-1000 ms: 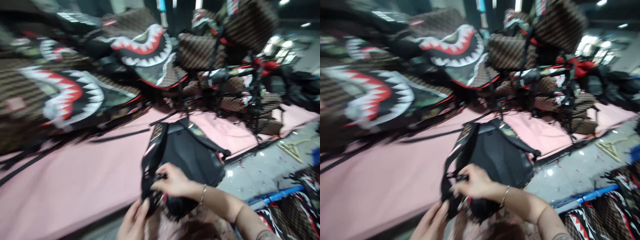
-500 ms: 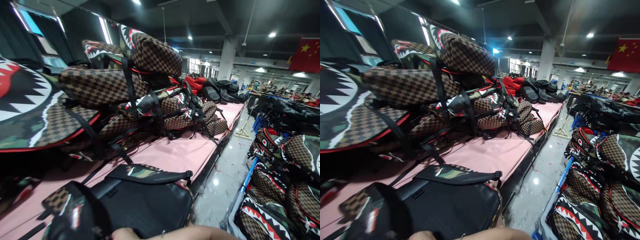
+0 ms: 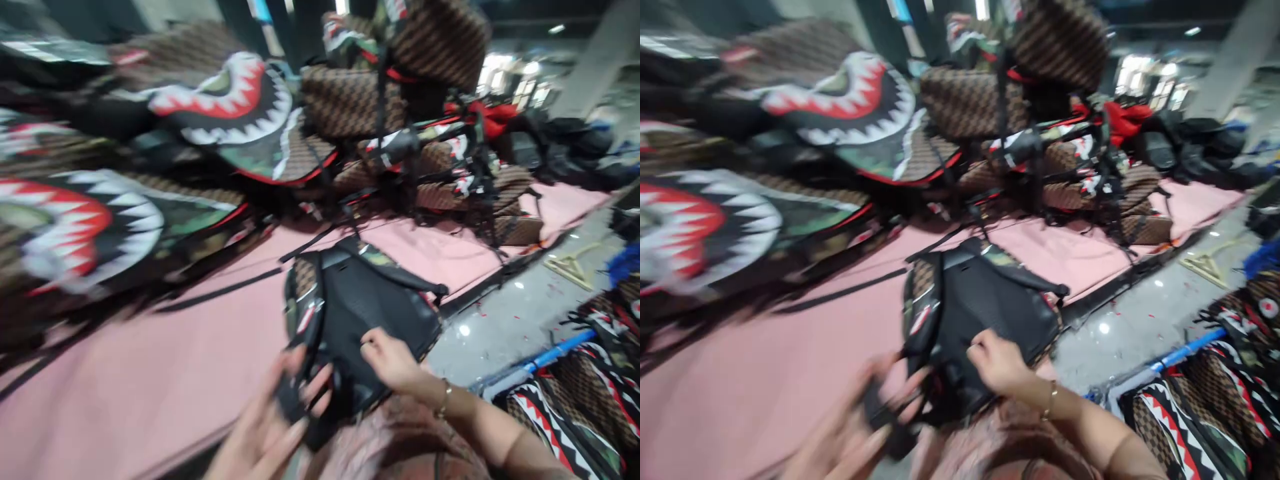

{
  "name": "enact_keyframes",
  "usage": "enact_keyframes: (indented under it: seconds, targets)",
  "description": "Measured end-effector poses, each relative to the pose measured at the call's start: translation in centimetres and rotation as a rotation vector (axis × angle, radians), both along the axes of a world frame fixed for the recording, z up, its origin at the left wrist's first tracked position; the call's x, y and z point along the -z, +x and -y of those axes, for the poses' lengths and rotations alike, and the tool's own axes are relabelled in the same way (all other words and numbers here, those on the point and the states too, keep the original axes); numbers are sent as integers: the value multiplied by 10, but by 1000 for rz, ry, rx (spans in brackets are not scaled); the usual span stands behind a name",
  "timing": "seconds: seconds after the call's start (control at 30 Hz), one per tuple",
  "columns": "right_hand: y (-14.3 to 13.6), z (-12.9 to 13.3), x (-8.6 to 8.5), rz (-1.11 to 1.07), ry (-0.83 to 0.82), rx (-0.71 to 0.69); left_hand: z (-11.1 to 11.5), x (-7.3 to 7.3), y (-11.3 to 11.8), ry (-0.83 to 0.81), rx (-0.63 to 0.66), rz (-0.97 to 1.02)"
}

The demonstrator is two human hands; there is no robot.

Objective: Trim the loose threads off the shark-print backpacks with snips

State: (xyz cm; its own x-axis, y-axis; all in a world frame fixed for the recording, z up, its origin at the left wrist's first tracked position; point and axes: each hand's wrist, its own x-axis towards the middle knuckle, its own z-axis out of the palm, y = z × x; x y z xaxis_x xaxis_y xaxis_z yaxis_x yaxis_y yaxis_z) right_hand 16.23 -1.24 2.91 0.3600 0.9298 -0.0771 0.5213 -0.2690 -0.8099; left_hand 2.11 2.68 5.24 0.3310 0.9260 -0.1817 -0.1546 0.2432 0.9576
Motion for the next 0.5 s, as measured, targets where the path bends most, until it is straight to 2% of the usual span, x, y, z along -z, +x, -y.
enact_keyframes:
  seconds: [0.03, 0.1, 0.17, 0.27, 0.37, 0.5]
  targets:
    - [5, 8, 1, 0, 108, -2, 6, -5, -13, -38, 25, 52]
    - [13, 19, -1, -25, 252, -49, 11, -15, -27, -112, 158, 207]
    - [16, 27, -6, -33, 337, -143, 9, -20, -30, -153, 269, 334]
    - [14, 33, -18, 36, 430, -310, 5, -19, -27, -155, 286, 362]
    - [11, 28, -26, 153, 454, -393, 5, -17, -25, -170, 304, 317]
    - [13, 17, -28, 237, 413, -496, 7, -18, -28, -176, 328, 260]
